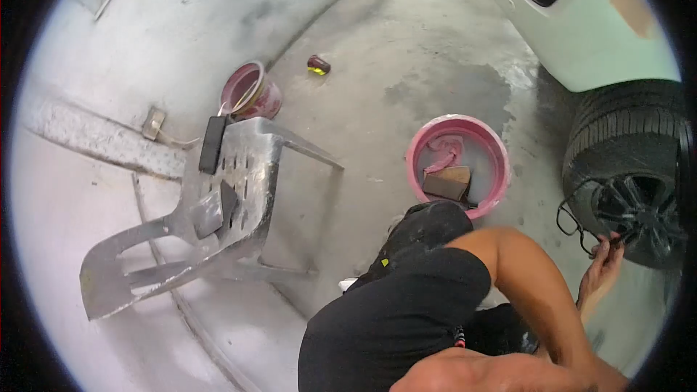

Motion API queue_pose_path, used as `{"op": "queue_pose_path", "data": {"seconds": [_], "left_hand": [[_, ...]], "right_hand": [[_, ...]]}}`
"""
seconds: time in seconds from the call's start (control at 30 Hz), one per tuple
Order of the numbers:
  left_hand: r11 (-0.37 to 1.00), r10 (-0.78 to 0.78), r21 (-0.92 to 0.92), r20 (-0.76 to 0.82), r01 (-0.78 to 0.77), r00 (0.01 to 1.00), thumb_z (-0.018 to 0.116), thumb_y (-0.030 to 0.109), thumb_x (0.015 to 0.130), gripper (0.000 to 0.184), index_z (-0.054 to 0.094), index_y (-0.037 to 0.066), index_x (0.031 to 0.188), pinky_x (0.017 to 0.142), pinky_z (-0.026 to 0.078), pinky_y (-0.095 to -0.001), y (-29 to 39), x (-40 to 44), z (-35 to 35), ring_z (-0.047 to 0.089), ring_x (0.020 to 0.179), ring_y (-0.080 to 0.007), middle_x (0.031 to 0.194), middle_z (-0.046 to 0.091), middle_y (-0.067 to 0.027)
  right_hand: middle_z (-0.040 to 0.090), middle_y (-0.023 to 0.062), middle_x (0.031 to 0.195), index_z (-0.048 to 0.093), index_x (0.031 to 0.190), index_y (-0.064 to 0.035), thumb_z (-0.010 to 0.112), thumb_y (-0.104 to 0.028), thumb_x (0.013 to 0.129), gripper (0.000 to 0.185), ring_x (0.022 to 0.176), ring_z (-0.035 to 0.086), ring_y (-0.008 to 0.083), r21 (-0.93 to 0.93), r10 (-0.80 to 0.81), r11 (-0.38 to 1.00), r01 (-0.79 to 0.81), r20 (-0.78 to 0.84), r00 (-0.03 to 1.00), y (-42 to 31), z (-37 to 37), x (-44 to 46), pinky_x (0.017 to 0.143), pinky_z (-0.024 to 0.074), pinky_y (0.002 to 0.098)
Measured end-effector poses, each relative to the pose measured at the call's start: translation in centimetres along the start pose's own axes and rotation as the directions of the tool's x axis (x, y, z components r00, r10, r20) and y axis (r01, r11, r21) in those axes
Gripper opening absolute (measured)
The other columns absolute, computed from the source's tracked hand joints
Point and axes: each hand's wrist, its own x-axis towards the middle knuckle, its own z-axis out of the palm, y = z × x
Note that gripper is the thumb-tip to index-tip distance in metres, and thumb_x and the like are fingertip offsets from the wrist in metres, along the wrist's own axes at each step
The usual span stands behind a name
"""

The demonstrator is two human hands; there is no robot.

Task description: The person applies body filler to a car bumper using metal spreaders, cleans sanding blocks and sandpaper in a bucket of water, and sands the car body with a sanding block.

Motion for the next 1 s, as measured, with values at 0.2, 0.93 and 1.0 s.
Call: {"op": "queue_pose_path", "data": {"seconds": [0.2, 0.93, 1.0], "left_hand": [[0.988, -0.146, -0.097, -0.402, 0.117, 0.904, 0.07, 0.012, 0.073, 0.048, 0.052, -0.001, 0.115, 0.071, 0.049, -0.0438, 7.2, -6.4, -2.3, 0.061, 0.086, -0.0393, 0.091, 0.062, -0.0187], [0.391, 0.561, 0.919, -0.285, 0.055, 0.777, 0.059, 0.03, 0.087, 0.052, 0.04, -0.001, 0.124, 0.11, 0.017, -0.057, 22.0, -5.3, -10.6, 0.025, 0.126, -0.0379, 0.132, 0.033, -0.0221], [0.41, 0.532, 0.909, -0.301, 0.07, 0.791, 0.06, 0.03, 0.086, 0.057, 0.036, -0.002, 0.126, 0.112, 0.015, -0.0562, 21.8, -4.5, -10.1, 0.022, 0.128, -0.0378, 0.135, 0.029, -0.0223]], "right_hand": [[0.064, 0.0089, 0.111, 0.055, 0.123, -0.0026, 0.054, -0.017, 0.098, 0.029, 0.103, 0.061, 0.0175, 0.011, 0.082, 0.997, -0.081, -0.111, 0.99, -4.3, -0.1, -0.7, 0.084, 0.0493, 0.03], [0.066, 0.0107, 0.096, 0.052, 0.116, -0.0003, 0.051, -0.011, 0.099, 0.02, 0.077, 0.055, 0.0097, 0.209, 0.055, 0.977, -0.031, -0.107, 0.993, -3.5, 0.9, 0.5, 0.07, 0.0468, 0.0244], [0.066, 0.0105, 0.096, 0.053, 0.115, -0.0009, 0.051, -0.01, 0.099, 0.019, 0.076, 0.055, 0.0101, 0.078, -0.018, 0.996, 0.031, -0.16, 0.987, -4.0, -0.5, -0.8, 0.071, 0.0471, 0.0252]]}}
